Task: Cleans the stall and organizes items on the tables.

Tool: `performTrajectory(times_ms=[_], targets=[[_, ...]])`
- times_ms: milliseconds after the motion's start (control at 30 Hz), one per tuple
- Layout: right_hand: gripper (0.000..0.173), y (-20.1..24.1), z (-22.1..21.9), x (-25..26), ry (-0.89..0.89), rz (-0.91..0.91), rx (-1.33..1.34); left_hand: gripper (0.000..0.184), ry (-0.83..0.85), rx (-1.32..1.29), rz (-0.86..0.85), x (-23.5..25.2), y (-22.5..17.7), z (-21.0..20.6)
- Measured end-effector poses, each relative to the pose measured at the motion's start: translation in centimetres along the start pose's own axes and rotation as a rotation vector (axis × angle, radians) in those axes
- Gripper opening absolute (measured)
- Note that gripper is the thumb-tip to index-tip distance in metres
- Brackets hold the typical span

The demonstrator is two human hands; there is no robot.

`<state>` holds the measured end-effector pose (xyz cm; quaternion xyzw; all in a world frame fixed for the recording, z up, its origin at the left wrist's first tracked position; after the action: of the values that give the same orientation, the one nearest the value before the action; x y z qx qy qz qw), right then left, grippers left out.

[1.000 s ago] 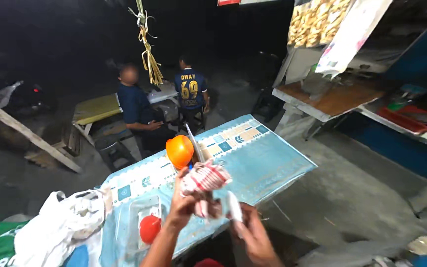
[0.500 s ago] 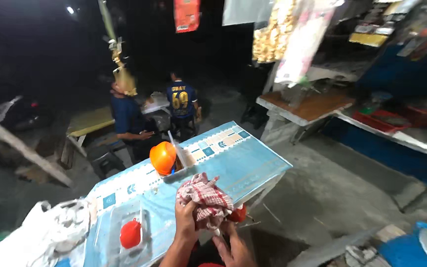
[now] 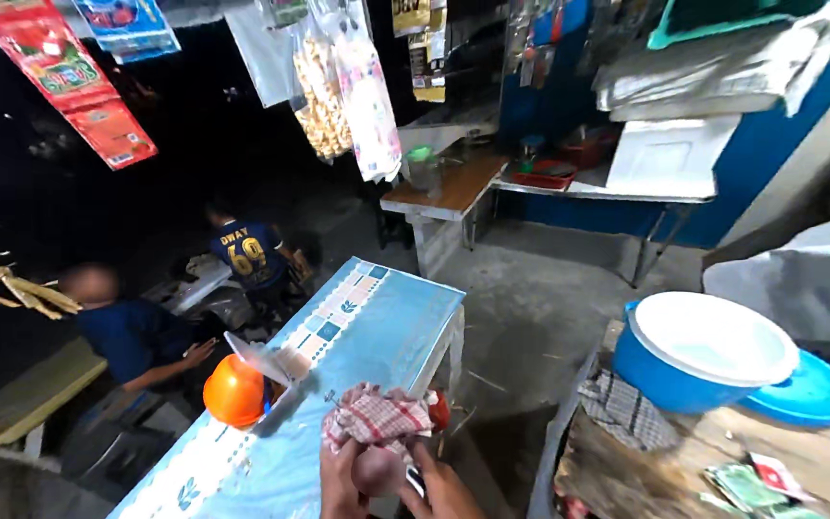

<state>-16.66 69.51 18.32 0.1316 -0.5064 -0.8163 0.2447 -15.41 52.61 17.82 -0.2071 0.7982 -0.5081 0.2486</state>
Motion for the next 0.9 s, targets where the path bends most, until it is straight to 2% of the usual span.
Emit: performTrajectory(times_ms=[33,133,267,367,467,567,700,767,833,900], targets=[[0.043,-0.2,0.1,-0.3,-0.011,0.030,0.024,0.038,-0.010,-0.007,-0.028,1.1,-0.4,0.2],[0.040,-1.1,-0.4,-0.7,-0.041,0.017,0.088,0.069,-0.019,0.005,-0.110,1.4,-0.6,-1.1],[0.046,-1.9,0.7,-0.6,-0.210,-0.010,0.136,0.050,0.142,0.025,-0.027,-2.0,2.1,-3.2],[0.038,-2.8,1.2,-1.0,-0.341,0.043,0.240,0.033,0.071,-0.078,0.062,-0.5,2.7,-2.0],[0.038,-3.3,2.9,-1.0,-0.490,0.077,0.336,0.025,-0.008,-0.162,0.035,1.5,2.6,-0.2],[0.037,-2.8,5.3,-1.1,-0.464,0.139,0.336,0.028,0.044,-0.258,-0.062,3.4,0.4,1.8],[0.034,-2.1,5.9,-2.1,-0.412,0.241,0.271,0.054,0.230,-0.341,-0.178,4.1,-2.9,2.5],[0.033,-2.0,5.3,-2.1,-0.354,0.253,0.239,0.061,0.335,-0.247,-0.250,3.5,-4.2,1.8],[0.031,-1.8,4.5,-2.1,-0.303,0.222,0.227,0.076,0.434,-0.050,-0.372,3.3,-5.2,0.4],[0.030,-1.6,3.7,-2.4,-0.253,0.185,0.229,0.078,0.436,0.073,-0.501,3.9,-5.4,-0.1]])
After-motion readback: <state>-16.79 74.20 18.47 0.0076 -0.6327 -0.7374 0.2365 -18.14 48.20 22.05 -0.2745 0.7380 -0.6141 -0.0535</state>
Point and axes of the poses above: each hand's wrist, its own x-axis towards the middle knuckle, its own z-axis out of the back of the hand, y = z × x, the point moved 5 cm from there along x, towards the middle knuckle
